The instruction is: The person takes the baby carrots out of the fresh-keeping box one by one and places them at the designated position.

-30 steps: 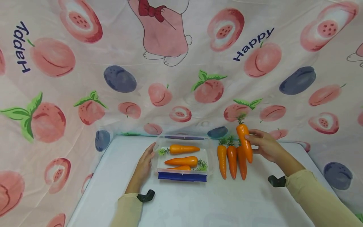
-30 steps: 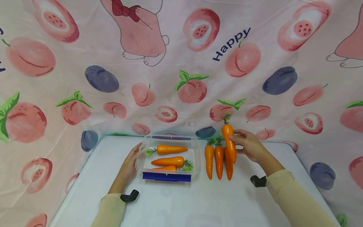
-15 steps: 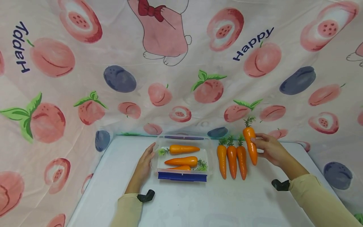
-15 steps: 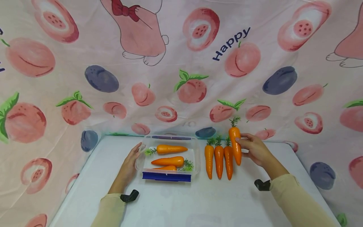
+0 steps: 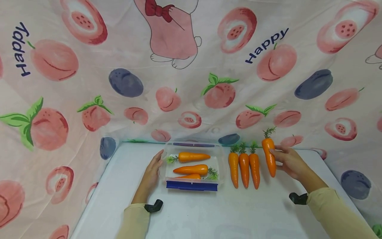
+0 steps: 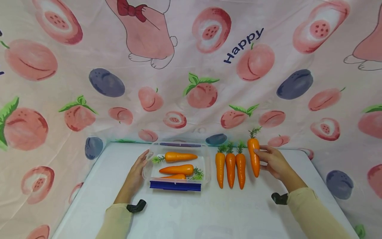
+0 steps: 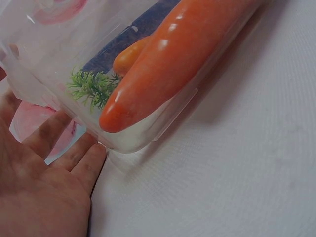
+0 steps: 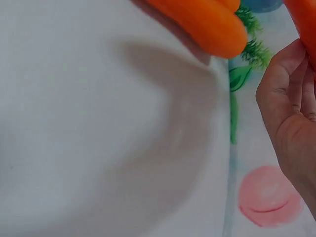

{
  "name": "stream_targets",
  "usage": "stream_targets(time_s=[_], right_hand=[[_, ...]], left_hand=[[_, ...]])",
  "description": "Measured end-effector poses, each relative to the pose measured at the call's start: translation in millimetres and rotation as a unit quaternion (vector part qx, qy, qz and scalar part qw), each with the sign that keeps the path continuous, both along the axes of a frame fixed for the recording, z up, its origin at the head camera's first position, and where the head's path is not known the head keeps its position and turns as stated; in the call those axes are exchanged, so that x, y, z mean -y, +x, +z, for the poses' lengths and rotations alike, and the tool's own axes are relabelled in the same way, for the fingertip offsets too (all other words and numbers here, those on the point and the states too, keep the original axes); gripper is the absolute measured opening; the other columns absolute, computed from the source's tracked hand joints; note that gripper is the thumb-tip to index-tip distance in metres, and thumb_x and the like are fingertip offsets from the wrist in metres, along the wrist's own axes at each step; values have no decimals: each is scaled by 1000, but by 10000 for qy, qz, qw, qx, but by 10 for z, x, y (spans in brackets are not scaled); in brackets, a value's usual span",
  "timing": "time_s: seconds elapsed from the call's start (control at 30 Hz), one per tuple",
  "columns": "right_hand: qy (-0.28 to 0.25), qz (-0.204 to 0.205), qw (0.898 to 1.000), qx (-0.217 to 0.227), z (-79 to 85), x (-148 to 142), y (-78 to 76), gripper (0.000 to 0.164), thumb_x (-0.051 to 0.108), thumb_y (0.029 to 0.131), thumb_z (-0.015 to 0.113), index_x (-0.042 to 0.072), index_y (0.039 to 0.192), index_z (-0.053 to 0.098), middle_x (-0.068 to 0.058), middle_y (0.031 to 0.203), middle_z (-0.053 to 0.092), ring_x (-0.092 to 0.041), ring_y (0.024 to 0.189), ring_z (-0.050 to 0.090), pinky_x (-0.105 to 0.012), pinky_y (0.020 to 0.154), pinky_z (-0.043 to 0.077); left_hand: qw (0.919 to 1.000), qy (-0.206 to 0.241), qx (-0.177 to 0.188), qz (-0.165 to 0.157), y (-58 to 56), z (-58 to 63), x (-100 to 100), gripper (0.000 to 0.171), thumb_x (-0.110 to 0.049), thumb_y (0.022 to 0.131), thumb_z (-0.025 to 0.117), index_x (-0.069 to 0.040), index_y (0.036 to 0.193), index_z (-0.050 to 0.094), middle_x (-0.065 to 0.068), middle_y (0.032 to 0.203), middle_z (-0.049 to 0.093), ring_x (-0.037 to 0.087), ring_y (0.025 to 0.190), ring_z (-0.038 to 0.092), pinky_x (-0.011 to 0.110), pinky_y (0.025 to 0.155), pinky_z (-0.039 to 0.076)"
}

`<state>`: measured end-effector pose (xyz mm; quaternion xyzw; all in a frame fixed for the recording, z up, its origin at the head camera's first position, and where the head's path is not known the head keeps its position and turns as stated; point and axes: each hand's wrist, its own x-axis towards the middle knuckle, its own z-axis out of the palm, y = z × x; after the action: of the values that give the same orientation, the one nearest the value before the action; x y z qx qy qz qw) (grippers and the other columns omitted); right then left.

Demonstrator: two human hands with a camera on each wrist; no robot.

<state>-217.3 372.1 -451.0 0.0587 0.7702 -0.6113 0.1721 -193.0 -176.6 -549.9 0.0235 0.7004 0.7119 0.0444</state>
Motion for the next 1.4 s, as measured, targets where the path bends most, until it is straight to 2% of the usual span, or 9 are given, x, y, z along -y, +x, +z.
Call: stream_targets(time_s=[0.13, 0.33, 0.47, 0.63, 0.77, 0.87, 1.0, 1.2, 1.4], right_hand=[[84, -85, 9999, 56, -89, -39, -2, 92, 47, 102, 58, -1, 162, 7, -11, 144, 43, -9, 108, 61, -57, 105, 52], [197, -103, 9996, 170, -214, -113, 1, 91, 50, 102, 56, 1, 162, 9, -3, 139, 47, -12, 112, 57, -63, 113, 42], [358, -198, 9988, 258, -276, -139, 3, 92, 53, 100, 58, 2, 162, 13, -4, 138, 50, -20, 119, 56, -52, 109, 49], [476, -325, 9973, 466, -334, -145, 1, 98, 59, 97, 59, 4, 163, 12, -21, 155, 38, -41, 138, 44, -36, 101, 49], [504, -358, 9965, 569, -366, -163, -9, 99, 60, 96, 60, 5, 163, 12, -19, 154, 38, -41, 140, 41, -30, 94, 50], [496, -311, 9965, 599, -393, -175, -4, 98, 58, 97, 59, 4, 163, 12, -20, 155, 37, -42, 141, 39, -40, 100, 51], [479, -223, 9964, 661, -429, -178, 4, 97, 56, 99, 58, 2, 163, 10, -26, 164, 23, -48, 147, 28, -58, 115, 39], [729, -156, 9950, 669, -467, -187, -4, 97, 59, 98, 58, 0, 161, 14, -27, 160, 31, -40, 137, 41, -40, 100, 45], [701, -217, 9945, 746, -475, -161, -12, 95, 56, 99, 58, -2, 160, 16, -28, 160, 29, -37, 133, 45, -56, 114, 40]], left_hand=[[10000, 69, -5, 8, -2, 6, -7, 51, -33, 110, 40, -24, 160, 34, 5, 171, 19, 26, 160, 9, 55, 129, 4], [10000, 81, 25, 26, -13, -1, -15, 50, -35, 110, 41, -28, 159, 36, 2, 171, 20, 23, 160, 10, 55, 130, 4], [9999, 95, -26, 26, -22, -14, -15, 50, -34, 110, 41, -26, 159, 36, 6, 171, 19, 26, 160, 9, 56, 129, 4], [10000, 50, 12, 61, -23, -8, -22, 49, -34, 110, 40, -29, 158, 37, 5, 171, 20, 26, 160, 10, 55, 129, 5], [9999, 50, 77, 72, -21, -1, -27, 48, -33, 110, 40, -32, 158, 38, 2, 171, 20, 24, 160, 10, 54, 130, 5], [9999, 30, 104, 85, -22, -10, -24, 49, -35, 109, 41, -32, 158, 38, 2, 171, 20, 24, 160, 10, 53, 130, 6], [9999, -3, 110, 72, -20, -16, -19, 51, -38, 109, 41, -29, 159, 36, 2, 171, 20, 24, 160, 11, 53, 130, 7], [9999, -16, 96, 82, -4, -13, -12, 50, -34, 110, 40, -29, 159, 35, 3, 171, 21, 24, 160, 11, 54, 130, 7], [9999, -29, 68, 106, 3, -13, -8, 50, -34, 110, 41, -29, 159, 36, 3, 171, 22, 24, 160, 12, 53, 130, 7]])
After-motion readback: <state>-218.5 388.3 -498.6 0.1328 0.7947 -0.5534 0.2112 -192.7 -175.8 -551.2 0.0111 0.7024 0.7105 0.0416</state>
